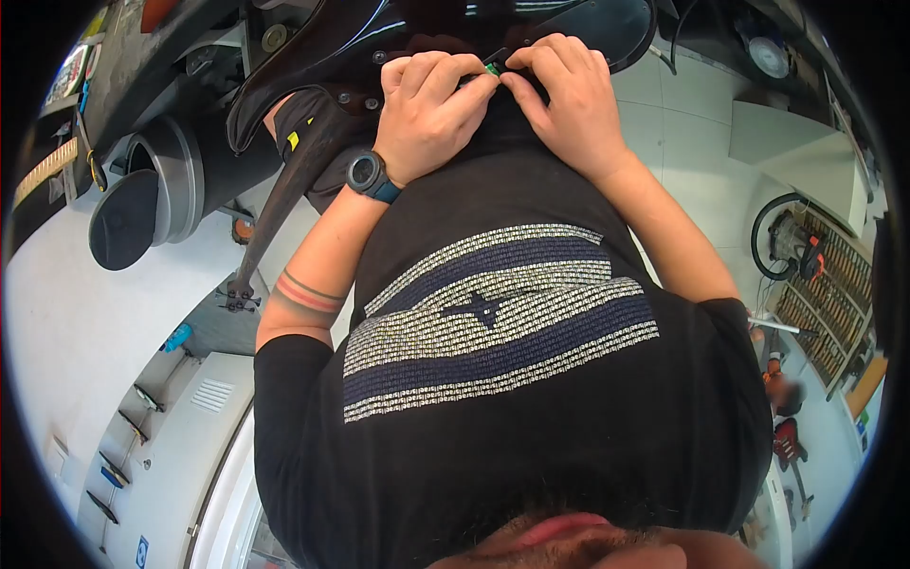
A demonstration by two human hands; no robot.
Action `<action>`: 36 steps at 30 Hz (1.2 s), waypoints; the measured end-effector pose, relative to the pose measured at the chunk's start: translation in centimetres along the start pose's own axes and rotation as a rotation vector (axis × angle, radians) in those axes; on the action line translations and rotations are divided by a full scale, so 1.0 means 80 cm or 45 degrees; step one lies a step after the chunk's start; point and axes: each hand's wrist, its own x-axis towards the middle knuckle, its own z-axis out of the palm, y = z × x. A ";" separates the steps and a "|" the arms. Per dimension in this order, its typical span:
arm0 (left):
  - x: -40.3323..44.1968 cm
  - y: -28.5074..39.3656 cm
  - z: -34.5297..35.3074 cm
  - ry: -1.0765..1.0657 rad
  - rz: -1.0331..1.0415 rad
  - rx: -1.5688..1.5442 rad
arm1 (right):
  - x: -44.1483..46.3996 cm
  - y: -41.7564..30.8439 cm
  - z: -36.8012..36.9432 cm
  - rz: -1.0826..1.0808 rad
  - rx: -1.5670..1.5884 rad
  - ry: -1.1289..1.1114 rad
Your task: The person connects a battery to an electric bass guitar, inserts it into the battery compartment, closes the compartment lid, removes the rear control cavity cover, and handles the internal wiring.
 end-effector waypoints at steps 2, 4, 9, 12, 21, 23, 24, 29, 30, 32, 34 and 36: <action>-0.001 -0.002 0.000 0.004 0.026 0.026 | -0.001 -0.003 -0.002 0.033 -0.016 -0.027; 0.000 -0.004 -0.003 -0.039 0.075 0.068 | -0.002 -0.007 -0.006 0.101 -0.043 -0.049; -0.004 -0.010 -0.001 -0.086 0.169 0.133 | 0.005 -0.021 -0.001 0.299 -0.076 -0.075; -0.003 -0.012 -0.004 -0.147 0.243 0.160 | 0.011 -0.026 -0.004 0.363 -0.147 -0.156; -0.004 -0.024 -0.021 -0.261 0.297 0.185 | 0.016 -0.019 -0.016 0.284 0.028 -0.158; -0.003 -0.021 -0.023 -0.284 0.267 0.159 | 0.011 -0.019 -0.014 0.297 -0.007 -0.162; 0.000 -0.020 -0.024 -0.291 0.246 0.132 | 0.011 -0.018 -0.013 0.303 -0.027 -0.162; 0.018 -0.005 -0.025 -0.225 -0.078 -0.025 | 0.016 -0.024 -0.015 0.290 -0.079 -0.164; 0.019 -0.011 -0.023 -0.231 -0.053 0.016 | 0.017 -0.025 -0.016 0.283 -0.084 -0.154; 0.020 -0.007 -0.029 -0.283 -0.179 0.082 | 0.016 -0.028 -0.022 0.396 -0.133 -0.332; 0.042 0.012 -0.054 -0.423 -0.381 0.138 | 0.021 -0.036 -0.032 0.432 -0.178 -0.297; 0.051 0.018 -0.060 -0.399 -0.479 0.159 | 0.033 -0.045 -0.041 0.388 -0.212 -0.050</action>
